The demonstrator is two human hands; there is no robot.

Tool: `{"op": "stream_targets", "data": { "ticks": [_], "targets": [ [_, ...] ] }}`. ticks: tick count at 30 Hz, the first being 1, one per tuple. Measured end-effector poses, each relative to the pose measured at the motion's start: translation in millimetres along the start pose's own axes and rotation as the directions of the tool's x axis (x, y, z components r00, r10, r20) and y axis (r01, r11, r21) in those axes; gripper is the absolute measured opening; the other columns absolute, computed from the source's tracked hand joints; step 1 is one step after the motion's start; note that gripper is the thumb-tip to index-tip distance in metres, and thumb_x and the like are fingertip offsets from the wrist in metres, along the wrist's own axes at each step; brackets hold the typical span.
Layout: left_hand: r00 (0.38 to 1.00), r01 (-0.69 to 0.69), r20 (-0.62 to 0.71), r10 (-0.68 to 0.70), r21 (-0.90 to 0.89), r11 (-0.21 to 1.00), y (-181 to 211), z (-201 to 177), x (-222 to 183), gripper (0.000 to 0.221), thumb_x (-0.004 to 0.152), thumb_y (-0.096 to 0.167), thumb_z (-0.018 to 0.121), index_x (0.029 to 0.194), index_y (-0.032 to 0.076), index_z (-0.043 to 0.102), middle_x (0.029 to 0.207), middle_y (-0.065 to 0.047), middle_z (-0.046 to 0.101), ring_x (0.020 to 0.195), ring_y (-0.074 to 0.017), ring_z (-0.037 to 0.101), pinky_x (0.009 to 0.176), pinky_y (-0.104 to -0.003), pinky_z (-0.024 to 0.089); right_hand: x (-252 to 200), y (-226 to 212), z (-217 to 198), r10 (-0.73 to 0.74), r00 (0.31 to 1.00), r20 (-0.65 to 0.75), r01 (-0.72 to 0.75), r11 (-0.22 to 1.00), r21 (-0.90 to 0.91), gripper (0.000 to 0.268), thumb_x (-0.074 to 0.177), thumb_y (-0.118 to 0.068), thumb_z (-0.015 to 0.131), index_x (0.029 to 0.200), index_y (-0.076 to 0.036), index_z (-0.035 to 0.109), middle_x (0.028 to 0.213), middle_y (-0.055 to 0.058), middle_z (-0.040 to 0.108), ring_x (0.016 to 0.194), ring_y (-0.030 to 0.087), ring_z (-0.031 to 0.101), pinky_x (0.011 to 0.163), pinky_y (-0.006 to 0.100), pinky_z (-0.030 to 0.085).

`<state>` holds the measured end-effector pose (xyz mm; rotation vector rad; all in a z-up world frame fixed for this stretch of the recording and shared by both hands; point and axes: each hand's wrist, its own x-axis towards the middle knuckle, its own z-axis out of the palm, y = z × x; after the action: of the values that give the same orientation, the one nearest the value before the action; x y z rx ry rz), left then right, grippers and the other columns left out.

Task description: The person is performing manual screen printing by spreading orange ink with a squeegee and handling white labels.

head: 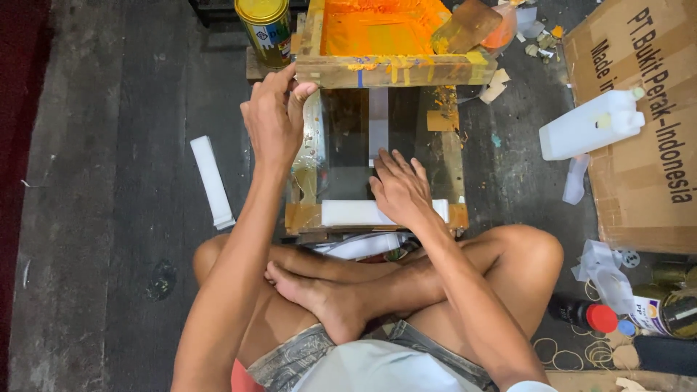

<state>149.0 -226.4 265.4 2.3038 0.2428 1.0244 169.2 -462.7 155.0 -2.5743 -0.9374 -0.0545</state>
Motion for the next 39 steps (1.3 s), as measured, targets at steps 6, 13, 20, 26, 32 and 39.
{"op": "stream_targets", "data": {
  "ticks": [6,13,20,26,32,39],
  "targets": [
    [1.0,0.011,0.012,-0.011,0.011,1.0,-3.7,1.2,0.1,0.049,0.098,0.048,0.063,0.12,0.006,0.074,0.085,-0.001,0.063,0.077,-0.0184,0.054,0.074,-0.035,0.035,0.0,5.1,1.3,-0.038,0.999,-0.008,0.038,0.999,-0.014,0.045,0.097,-0.026,0.052,0.132,0.0,0.064,0.147,0.014,0.058,0.14,0.034,0.049,0.115,0.053,0.028],
    [0.998,-0.06,-0.033,0.061,0.026,0.998,-2.3,-1.6,3.6,0.046,0.096,0.042,0.069,0.115,0.0,0.075,0.082,-0.005,0.065,0.07,-0.0202,0.055,0.062,-0.034,0.041,0.2,5.3,-1.9,-0.058,0.998,-0.039,0.057,0.998,-0.03,0.044,0.095,-0.026,0.055,0.129,0.0,0.066,0.145,0.014,0.061,0.137,0.032,0.053,0.113,0.051,0.028],
    [0.998,-0.059,-0.023,0.06,0.027,0.998,-1.2,-2.9,4.7,0.047,0.097,0.044,0.067,0.115,0.001,0.075,0.082,-0.004,0.064,0.071,-0.0198,0.055,0.063,-0.034,0.041,1.3,5.6,-2.7,-0.074,0.995,-0.064,0.072,0.997,-0.03,0.041,0.094,-0.024,0.057,0.127,-0.001,0.067,0.144,0.013,0.062,0.136,0.032,0.055,0.11,0.05,0.028],
    [0.997,-0.069,-0.033,0.069,0.004,0.998,-0.1,-4.6,6.5,0.044,0.096,0.041,0.07,0.113,0.001,0.076,0.079,-0.004,0.064,0.069,-0.0192,0.054,0.061,-0.033,0.042,2.1,4.1,-2.2,-0.067,0.996,-0.056,0.066,0.997,-0.033,0.043,0.094,-0.026,0.056,0.127,0.0,0.067,0.144,0.015,0.062,0.136,0.032,0.054,0.109,0.05,0.028],
    [0.996,-0.082,-0.033,0.082,0.004,0.997,-2.2,-5.3,5.2,0.044,0.095,0.04,0.072,0.113,-0.001,0.076,0.081,-0.006,0.065,0.069,-0.0202,0.056,0.06,-0.034,0.043,1.8,5.4,0.3,-0.058,0.998,-0.034,0.058,0.998,-0.002,0.044,0.095,-0.025,0.056,0.129,0.001,0.065,0.146,0.016,0.06,0.138,0.034,0.052,0.109,0.052,0.027],
    [0.997,-0.071,-0.021,0.072,0.033,0.997,-3.8,-3.3,5.0,0.045,0.096,0.041,0.071,0.115,0.001,0.077,0.083,-0.005,0.066,0.071,-0.02,0.057,0.062,-0.034,0.042,-1.7,2.7,-3.4,-0.056,0.998,-0.03,0.057,0.998,0.018,0.043,0.093,-0.022,0.058,0.129,0.0,0.063,0.145,0.014,0.06,0.138,0.036,0.051,0.109,0.056,0.028]
  ]
}}
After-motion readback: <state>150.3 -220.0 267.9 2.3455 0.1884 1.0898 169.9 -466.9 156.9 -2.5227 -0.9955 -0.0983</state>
